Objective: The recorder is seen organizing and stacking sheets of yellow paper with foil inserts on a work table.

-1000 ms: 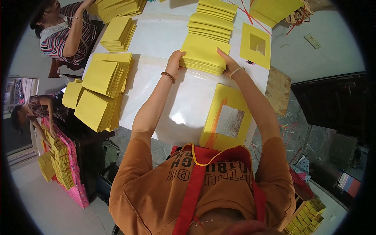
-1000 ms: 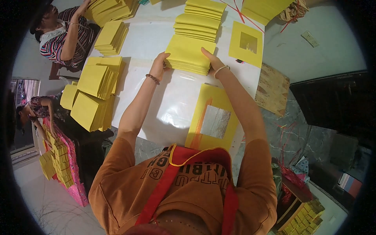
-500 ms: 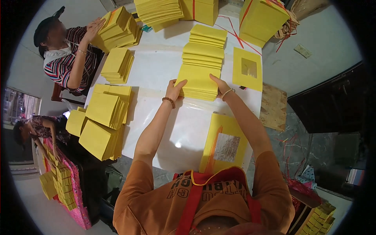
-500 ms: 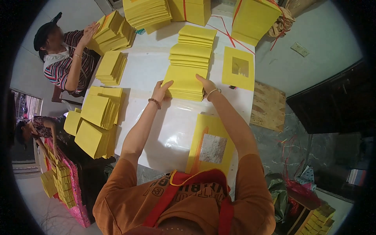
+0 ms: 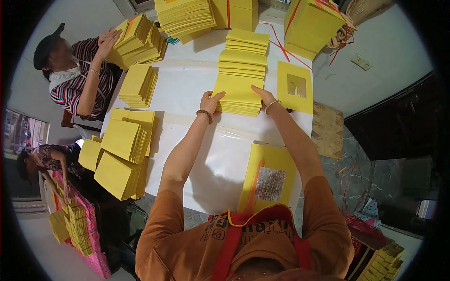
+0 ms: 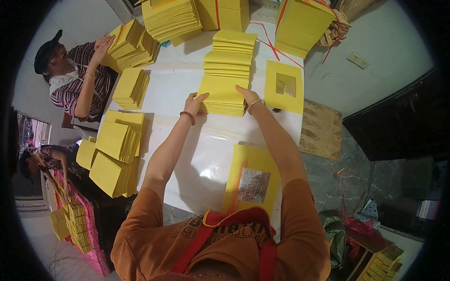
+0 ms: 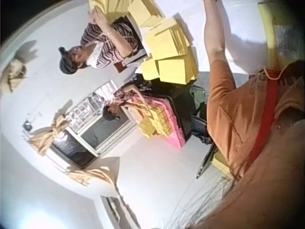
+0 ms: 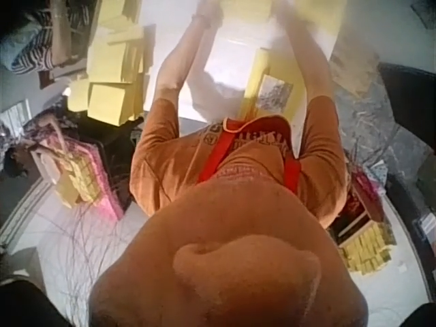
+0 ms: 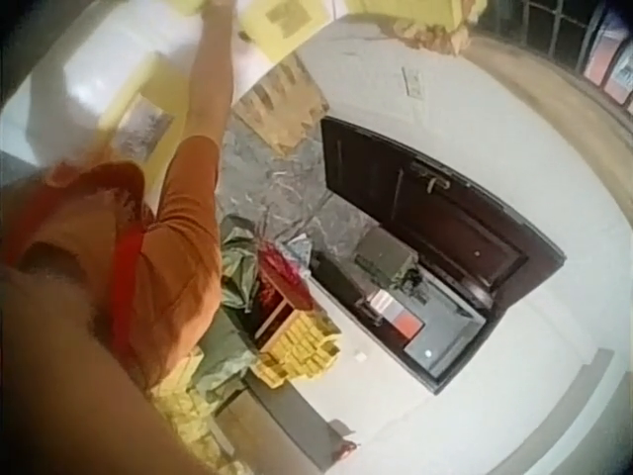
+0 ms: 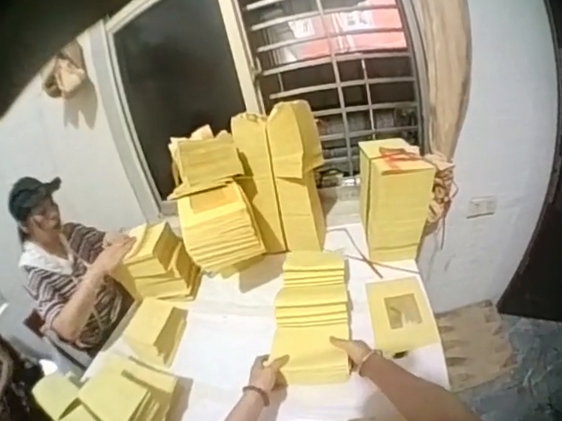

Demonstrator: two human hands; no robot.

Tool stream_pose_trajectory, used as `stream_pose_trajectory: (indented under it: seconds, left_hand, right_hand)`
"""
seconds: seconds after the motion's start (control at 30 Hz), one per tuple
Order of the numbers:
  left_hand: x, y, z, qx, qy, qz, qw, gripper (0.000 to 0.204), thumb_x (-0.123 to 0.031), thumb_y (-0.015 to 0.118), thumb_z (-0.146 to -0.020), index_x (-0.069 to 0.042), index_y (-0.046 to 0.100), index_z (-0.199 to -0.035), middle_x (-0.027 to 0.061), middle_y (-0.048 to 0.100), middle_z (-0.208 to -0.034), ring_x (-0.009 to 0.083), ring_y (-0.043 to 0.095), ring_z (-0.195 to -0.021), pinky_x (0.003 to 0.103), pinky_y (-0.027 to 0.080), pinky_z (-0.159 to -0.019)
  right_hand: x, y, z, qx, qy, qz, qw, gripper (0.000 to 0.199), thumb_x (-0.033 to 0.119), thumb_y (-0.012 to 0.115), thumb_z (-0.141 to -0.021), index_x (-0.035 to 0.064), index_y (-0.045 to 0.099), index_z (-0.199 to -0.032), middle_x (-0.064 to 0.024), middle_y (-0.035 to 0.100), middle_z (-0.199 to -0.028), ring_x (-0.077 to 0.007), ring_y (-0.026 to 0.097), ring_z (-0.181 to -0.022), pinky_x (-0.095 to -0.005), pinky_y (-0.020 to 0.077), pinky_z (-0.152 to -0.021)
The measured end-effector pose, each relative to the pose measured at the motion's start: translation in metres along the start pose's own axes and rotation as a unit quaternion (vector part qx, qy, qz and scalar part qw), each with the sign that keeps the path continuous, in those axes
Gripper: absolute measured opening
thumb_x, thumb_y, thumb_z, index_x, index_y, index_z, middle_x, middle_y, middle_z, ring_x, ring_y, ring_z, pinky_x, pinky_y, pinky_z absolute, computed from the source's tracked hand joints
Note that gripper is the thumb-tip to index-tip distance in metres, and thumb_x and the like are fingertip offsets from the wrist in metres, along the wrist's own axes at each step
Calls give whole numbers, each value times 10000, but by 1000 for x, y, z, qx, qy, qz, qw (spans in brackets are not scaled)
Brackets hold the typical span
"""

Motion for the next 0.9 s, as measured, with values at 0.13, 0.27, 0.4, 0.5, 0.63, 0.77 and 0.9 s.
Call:
stream_pose_trajectory:
  seconds: [0.13, 0.27, 0.4, 0.5, 0.63, 0.77, 0.9]
  left_hand:
    - [-7, 8, -12, -2, -6, -1, 1000, 642, -361, 719, -676, -12, 433, -1133, 124, 588, -859, 176, 583, -624, 286, 462, -442]
    - [-12, 9, -24, -11, -4, -12, 1000, 648, -361, 724, -666, -13, 442, -1134, 121, 591, -867, 183, 584, -637, 298, 468, -453]
    - [-11, 8, -34, -3, -19, -12, 1000, 649, -380, 712, -679, -33, 442, -1156, 95, 570, -886, 192, 577, -701, 328, 469, -514]
    - [-14, 10, -37, -8, -15, -17, 1000, 653, -375, 712, -679, -28, 436, -1158, 99, 568, -891, 194, 576, -701, 332, 465, -520]
    - [-12, 12, -45, -6, -18, -15, 1000, 665, -369, 714, -672, -23, 434, -1166, 107, 575, -904, 192, 580, -698, 323, 469, -510]
    - [-7, 4, -49, -13, -6, -2, 1000, 676, -372, 719, -662, -10, 440, -1160, 118, 583, -904, 181, 583, -678, 302, 471, -474]
    - [-11, -1, -45, -14, -11, -16, 1000, 657, -369, 721, -667, -9, 448, -1143, 115, 582, -901, 171, 577, -658, 290, 467, -456]
  right_hand:
    - [11, -8, -11, -50, -41, -31, 997, 437, 413, 662, -744, 12, 605, -909, -96, 618, -731, -181, 563, -503, -322, 388, -385]
    - [19, -7, -16, -66, -42, -48, 996, 428, 371, 675, -746, -6, 599, -934, -101, 622, -783, -191, 584, -564, -326, 427, -441]
    - [25, -2, -17, -38, -29, -15, 999, 496, 410, 629, -785, 45, 536, -1108, -90, 617, -1012, -196, 626, -869, -342, 528, -695]
    - [30, -1, -17, -74, -57, -94, 991, 433, 319, 676, -762, -27, 575, -1001, -109, 624, -863, -199, 609, -665, -310, 476, -538]
    - [37, -1, -12, -64, -50, -66, 995, 458, 344, 671, -759, -28, 573, -1008, -110, 620, -886, -196, 609, -689, -304, 485, -564]
    - [48, 7, 6, -89, -46, 67, 993, 557, 457, 627, -754, -25, 572, -1026, -115, 620, -899, -189, 602, -722, -326, 478, -593]
    - [67, -3, 14, -169, -8, 159, 973, 617, 662, 510, -729, 133, 591, -1037, -6, 567, -837, -153, 530, -730, -359, 422, -630]
Point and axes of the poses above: each hand's wrist, its own z-axis away from the middle knuckle, its own y-axis out of the palm, x = y × z, the point moved 7 cm from there along -z, towards the middle knuckle
